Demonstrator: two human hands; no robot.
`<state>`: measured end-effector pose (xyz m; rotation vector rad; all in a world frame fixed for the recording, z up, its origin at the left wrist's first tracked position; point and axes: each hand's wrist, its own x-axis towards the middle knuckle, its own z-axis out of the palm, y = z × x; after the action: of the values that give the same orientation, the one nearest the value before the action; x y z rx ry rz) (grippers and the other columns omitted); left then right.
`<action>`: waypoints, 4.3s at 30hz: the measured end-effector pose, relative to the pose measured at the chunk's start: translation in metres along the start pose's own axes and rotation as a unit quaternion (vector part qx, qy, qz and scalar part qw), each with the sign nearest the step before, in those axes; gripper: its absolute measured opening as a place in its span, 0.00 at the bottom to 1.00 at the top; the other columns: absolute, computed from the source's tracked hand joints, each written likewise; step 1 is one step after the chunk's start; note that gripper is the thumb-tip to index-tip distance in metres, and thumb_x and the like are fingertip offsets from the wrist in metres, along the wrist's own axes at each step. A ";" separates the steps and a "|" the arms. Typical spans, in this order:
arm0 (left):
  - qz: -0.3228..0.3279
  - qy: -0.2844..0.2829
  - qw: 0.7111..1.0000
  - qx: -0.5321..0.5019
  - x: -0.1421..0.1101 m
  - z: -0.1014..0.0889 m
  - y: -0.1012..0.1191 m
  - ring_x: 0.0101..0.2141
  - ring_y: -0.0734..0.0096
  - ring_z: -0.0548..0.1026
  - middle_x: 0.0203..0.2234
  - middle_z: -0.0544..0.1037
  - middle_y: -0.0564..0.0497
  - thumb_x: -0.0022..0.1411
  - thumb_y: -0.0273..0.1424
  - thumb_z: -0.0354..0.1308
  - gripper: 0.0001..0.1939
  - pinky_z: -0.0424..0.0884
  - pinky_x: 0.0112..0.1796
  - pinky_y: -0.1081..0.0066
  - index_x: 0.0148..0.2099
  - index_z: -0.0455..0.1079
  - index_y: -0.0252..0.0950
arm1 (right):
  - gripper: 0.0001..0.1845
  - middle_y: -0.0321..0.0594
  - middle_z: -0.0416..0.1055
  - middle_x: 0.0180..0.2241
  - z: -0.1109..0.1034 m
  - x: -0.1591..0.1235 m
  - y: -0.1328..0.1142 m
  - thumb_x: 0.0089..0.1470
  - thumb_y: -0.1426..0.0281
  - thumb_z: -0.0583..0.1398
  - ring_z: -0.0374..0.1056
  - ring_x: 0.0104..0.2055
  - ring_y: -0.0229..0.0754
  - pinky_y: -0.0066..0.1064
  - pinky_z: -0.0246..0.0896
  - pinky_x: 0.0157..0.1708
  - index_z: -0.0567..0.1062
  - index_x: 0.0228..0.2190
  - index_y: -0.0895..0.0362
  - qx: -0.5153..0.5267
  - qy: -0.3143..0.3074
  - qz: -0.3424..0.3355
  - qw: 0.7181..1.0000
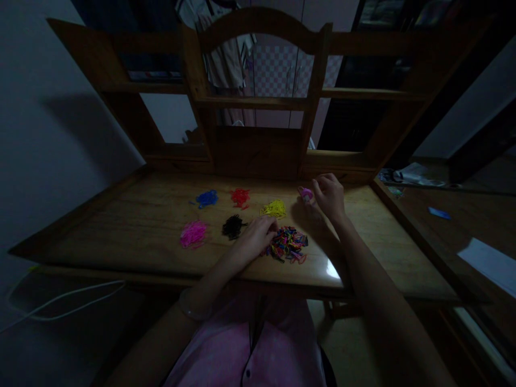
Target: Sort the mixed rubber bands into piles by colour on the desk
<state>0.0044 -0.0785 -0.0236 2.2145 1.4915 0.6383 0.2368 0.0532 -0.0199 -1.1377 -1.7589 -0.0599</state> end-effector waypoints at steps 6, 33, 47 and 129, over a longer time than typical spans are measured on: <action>-0.020 -0.009 0.998 -0.064 0.000 -0.012 -0.002 0.34 0.67 0.76 0.32 0.79 0.51 0.62 0.29 0.55 0.05 0.67 0.35 0.71 0.39 0.72 0.36 | 0.14 0.44 0.69 0.35 0.001 0.000 0.002 0.61 0.66 0.54 0.67 0.35 0.43 0.35 0.62 0.36 0.74 0.26 0.56 0.001 0.004 -0.003 1.000; -0.066 -0.025 0.995 -0.064 0.015 -0.002 -0.011 0.31 0.68 0.75 0.28 0.78 0.51 0.51 0.25 0.61 0.07 0.67 0.31 0.73 0.36 0.75 0.35 | 0.13 0.46 0.69 0.35 0.000 0.001 0.003 0.61 0.66 0.54 0.67 0.36 0.45 0.37 0.62 0.37 0.74 0.27 0.56 -0.002 0.002 0.002 1.000; -0.139 -0.095 0.912 -0.374 0.016 -0.028 -0.015 0.30 0.69 0.78 0.33 0.82 0.44 0.54 0.31 0.65 0.12 0.74 0.35 0.68 0.40 0.77 0.31 | 0.15 0.46 0.70 0.36 -0.001 0.000 0.004 0.62 0.63 0.54 0.67 0.36 0.45 0.37 0.63 0.37 0.74 0.28 0.56 -0.004 0.006 0.003 1.000; 0.040 0.024 0.974 -0.221 -0.061 0.027 0.044 0.50 0.70 0.73 0.47 0.72 0.49 0.68 0.22 0.48 0.16 0.71 0.52 0.70 0.51 0.71 0.43 | 0.16 0.40 0.71 0.31 -0.022 -0.013 -0.026 0.62 0.59 0.55 0.68 0.34 0.41 0.32 0.63 0.34 0.76 0.30 0.55 0.099 -0.009 0.011 0.995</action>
<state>0.0327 -0.1530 -0.0301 1.9290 1.1483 0.9527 0.2342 0.0187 -0.0076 -1.0158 -1.7249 0.1358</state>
